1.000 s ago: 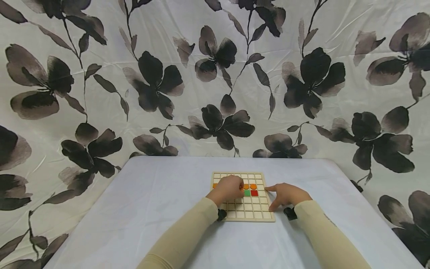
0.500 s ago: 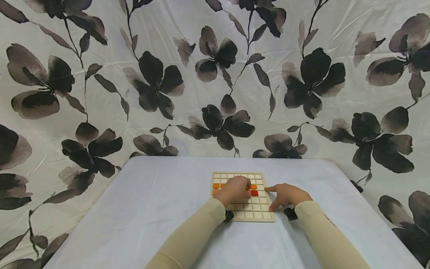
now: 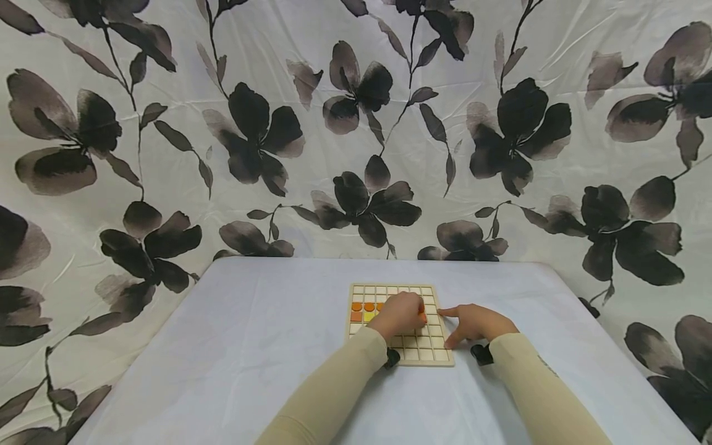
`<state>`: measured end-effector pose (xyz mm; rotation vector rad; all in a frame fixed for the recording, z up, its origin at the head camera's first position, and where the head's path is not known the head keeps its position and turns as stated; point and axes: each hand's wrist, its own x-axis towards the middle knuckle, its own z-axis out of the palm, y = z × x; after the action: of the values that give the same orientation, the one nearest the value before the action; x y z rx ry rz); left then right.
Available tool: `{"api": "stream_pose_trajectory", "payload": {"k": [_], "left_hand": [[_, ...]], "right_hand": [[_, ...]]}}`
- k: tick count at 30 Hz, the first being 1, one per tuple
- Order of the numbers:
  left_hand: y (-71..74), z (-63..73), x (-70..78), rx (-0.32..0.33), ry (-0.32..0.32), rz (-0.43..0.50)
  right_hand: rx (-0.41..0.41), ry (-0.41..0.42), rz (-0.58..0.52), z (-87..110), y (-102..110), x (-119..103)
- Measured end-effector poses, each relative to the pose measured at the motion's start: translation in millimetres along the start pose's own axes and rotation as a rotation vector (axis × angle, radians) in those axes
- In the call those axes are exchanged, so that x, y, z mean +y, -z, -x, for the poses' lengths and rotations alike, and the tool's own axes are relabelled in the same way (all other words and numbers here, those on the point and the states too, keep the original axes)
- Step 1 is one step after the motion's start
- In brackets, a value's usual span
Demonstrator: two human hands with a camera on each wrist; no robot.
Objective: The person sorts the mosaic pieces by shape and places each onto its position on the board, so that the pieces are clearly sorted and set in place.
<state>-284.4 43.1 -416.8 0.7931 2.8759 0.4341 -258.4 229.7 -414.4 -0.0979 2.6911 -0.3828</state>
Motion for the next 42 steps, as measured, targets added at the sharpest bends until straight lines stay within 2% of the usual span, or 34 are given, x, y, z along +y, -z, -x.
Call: {"api": "stream_pose_trajectory", "payload": {"k": [8,15,23,29,42], "left_hand": [[-3.8,-6.0,8.1,0.014,-0.016,-0.063],[-8.5,-12.1,12.0,0.016,-0.025,-0.083],[-12.6,-20.7,15.0,-0.002,0.003,-0.113],[-13.2,-22.4,20.0,-0.018,0.009,-0.108],[-14.8,-23.9,23.5,-0.007,-0.013,-0.178]], "right_hand": [[0.000,0.033,-0.007,0.0,-1.2,3.2],[-0.007,0.023,-0.022,1.3,-2.1,3.3],[-0.013,0.017,-0.032,1.9,-3.0,4.0],[-0.013,0.028,-0.032,2.0,-4.2,4.6],[-0.005,0.051,-0.031,5.8,-3.8,4.6]]}}
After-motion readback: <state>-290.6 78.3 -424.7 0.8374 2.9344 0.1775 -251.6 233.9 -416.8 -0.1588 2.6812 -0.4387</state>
